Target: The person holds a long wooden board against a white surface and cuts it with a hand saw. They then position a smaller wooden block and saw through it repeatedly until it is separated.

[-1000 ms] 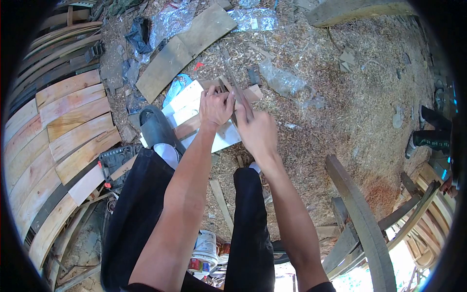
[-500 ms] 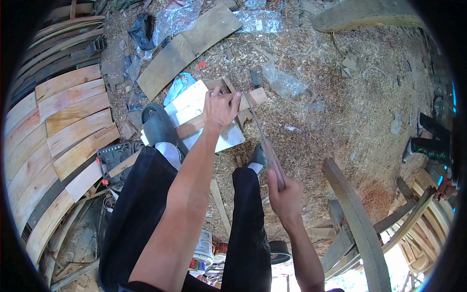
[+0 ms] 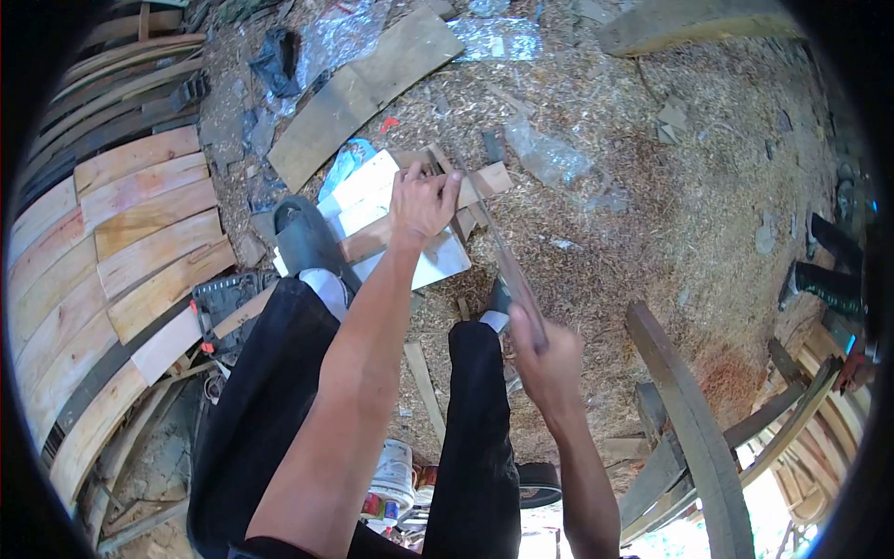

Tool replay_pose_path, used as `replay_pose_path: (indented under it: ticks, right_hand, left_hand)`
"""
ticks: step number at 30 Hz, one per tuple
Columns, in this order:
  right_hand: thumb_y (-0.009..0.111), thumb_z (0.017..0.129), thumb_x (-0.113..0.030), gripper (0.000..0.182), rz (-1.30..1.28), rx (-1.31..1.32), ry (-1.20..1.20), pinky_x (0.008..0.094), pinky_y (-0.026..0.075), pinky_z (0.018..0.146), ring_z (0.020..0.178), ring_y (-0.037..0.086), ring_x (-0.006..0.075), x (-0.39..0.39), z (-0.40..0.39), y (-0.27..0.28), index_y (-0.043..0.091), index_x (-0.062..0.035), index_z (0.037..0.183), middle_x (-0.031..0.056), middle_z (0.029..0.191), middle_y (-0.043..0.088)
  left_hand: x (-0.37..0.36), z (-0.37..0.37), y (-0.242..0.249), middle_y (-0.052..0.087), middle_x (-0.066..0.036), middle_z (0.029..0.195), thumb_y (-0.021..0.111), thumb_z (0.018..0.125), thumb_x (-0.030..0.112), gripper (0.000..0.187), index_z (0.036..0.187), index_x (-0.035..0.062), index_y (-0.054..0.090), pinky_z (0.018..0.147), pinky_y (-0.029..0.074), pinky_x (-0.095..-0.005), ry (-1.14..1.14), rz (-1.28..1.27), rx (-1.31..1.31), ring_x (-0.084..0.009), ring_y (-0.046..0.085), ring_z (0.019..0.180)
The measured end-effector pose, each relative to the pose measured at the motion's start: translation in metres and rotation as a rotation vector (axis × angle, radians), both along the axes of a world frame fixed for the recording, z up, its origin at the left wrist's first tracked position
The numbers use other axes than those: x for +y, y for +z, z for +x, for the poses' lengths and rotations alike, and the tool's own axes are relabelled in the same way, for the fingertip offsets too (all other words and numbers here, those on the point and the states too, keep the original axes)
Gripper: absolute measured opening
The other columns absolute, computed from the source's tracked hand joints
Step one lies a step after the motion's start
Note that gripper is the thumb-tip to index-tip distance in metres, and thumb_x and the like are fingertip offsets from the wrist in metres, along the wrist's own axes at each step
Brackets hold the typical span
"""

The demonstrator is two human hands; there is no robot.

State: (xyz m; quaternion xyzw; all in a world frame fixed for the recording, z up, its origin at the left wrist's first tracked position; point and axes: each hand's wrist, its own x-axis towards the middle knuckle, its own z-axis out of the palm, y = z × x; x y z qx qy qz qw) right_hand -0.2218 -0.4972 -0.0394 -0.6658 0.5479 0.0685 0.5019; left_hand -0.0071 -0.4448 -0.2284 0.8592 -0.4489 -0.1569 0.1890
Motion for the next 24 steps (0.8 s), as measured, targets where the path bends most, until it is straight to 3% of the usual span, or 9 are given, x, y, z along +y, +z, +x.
replay_pose_path:
  ticks: [1, 5, 7, 10, 14, 15, 19, 21, 24]
  right_hand:
    - [0.062, 0.095, -0.033, 0.042, 0.017, 0.024, -0.002, 0.0345, 0.04, 0.048, 0.048, 0.048, 0.0109, 0.005, -0.016, 0.009, 0.068, 0.0047, 0.078, 0.0133, 0.05, 0.048]
    - [0.062, 0.095, -0.032, 0.043, 0.058, 0.101, -0.042, 0.0344, 0.039, 0.047, 0.048, 0.047, 0.0092, 0.009, -0.01, 0.014, 0.067, 0.0058, 0.076, 0.0125, 0.05, 0.048]
    - [0.06, 0.093, -0.036, 0.042, -0.034, 0.004, 0.054, 0.0431, 0.052, 0.055, 0.058, 0.065, 0.0402, -0.007, 0.027, -0.02, 0.072, 0.0028, 0.081, 0.025, 0.061, 0.061]
    - [0.055, 0.094, -0.042, 0.052, -0.156, -0.006, 0.11, 0.048, 0.052, 0.06, 0.064, 0.064, 0.0462, -0.028, 0.085, -0.083, 0.07, 0.0045, 0.077, 0.0274, 0.063, 0.061]
    - [0.055, 0.094, -0.043, 0.054, 0.01, -0.052, 0.072, 0.0497, 0.051, 0.061, 0.068, 0.064, 0.047, -0.041, 0.098, -0.079, 0.069, 0.0053, 0.076, 0.0289, 0.066, 0.061]
    - [0.056, 0.096, -0.044, 0.059, -0.126, -0.043, 0.076, 0.0434, 0.042, 0.052, 0.046, 0.049, 0.0252, -0.029, 0.087, -0.082, 0.061, 0.0078, 0.068, 0.0185, 0.051, 0.052]
    - [0.059, 0.097, -0.037, 0.053, 0.012, -0.024, 0.011, 0.0355, 0.033, 0.045, 0.047, 0.041, 0.0106, 0.0, 0.021, -0.002, 0.06, 0.0064, 0.065, 0.0059, 0.049, 0.043]
    - [0.059, 0.097, -0.035, 0.053, 0.001, 0.091, 0.022, 0.0327, 0.027, 0.044, 0.048, 0.037, 0.0064, 0.012, -0.007, 0.032, 0.057, 0.005, 0.061, 0.0009, 0.049, 0.039]
    - [0.059, 0.097, -0.034, 0.053, 0.002, 0.145, 0.058, 0.0317, 0.026, 0.043, 0.048, 0.037, 0.0051, 0.011, -0.012, 0.032, 0.056, 0.0044, 0.06, -0.0003, 0.049, 0.038]
  left_hand:
    - [0.0, 0.0, -0.002, 0.067, -0.014, 0.073, 0.053, 0.095, 0.033, 0.039, 0.076, 0.0046, 0.073, 0.081, 0.04, -0.0421, 0.005, 0.01, 0.004, -0.0285, 0.057, 0.086]
    - [0.001, 0.0, -0.004, 0.067, -0.012, 0.071, 0.053, 0.094, 0.033, 0.037, 0.079, 0.0069, 0.074, 0.083, 0.04, -0.0422, 0.006, 0.008, 0.04, -0.0286, 0.056, 0.087]
    - [0.002, -0.002, -0.007, 0.067, -0.011, 0.071, 0.052, 0.094, 0.035, 0.039, 0.075, 0.0081, 0.074, 0.085, 0.039, -0.0415, 0.012, 0.016, 0.016, -0.0272, 0.057, 0.087]
    - [0.001, 0.001, -0.01, 0.068, -0.01, 0.07, 0.051, 0.094, 0.036, 0.042, 0.071, 0.0094, 0.073, 0.087, 0.039, -0.0412, 0.007, 0.015, -0.018, -0.0257, 0.058, 0.088]
    - [0.001, 0.002, -0.004, 0.068, -0.01, 0.071, 0.049, 0.095, 0.034, 0.041, 0.073, 0.0101, 0.074, 0.087, 0.039, -0.0422, -0.016, 0.075, -0.002, -0.0255, 0.058, 0.089]
    - [0.002, 0.002, -0.007, 0.069, -0.01, 0.071, 0.048, 0.096, 0.035, 0.041, 0.075, 0.0103, 0.074, 0.089, 0.039, -0.0421, 0.001, 0.032, 0.004, -0.0252, 0.058, 0.09]
    - [0.002, 0.003, -0.002, 0.068, -0.01, 0.074, 0.047, 0.097, 0.031, 0.04, 0.076, 0.0089, 0.072, 0.087, 0.04, -0.0425, 0.0, 0.041, 0.037, -0.0269, 0.056, 0.091]
    - [0.002, 0.0, -0.003, 0.068, -0.01, 0.074, 0.047, 0.097, 0.031, 0.039, 0.077, 0.0091, 0.072, 0.088, 0.04, -0.0424, 0.023, 0.042, 0.059, -0.0266, 0.057, 0.091]
    - [0.002, 0.003, -0.002, 0.068, -0.01, 0.075, 0.047, 0.097, 0.031, 0.039, 0.078, 0.0092, 0.072, 0.089, 0.04, -0.0421, 0.027, 0.046, 0.074, -0.0263, 0.057, 0.092]
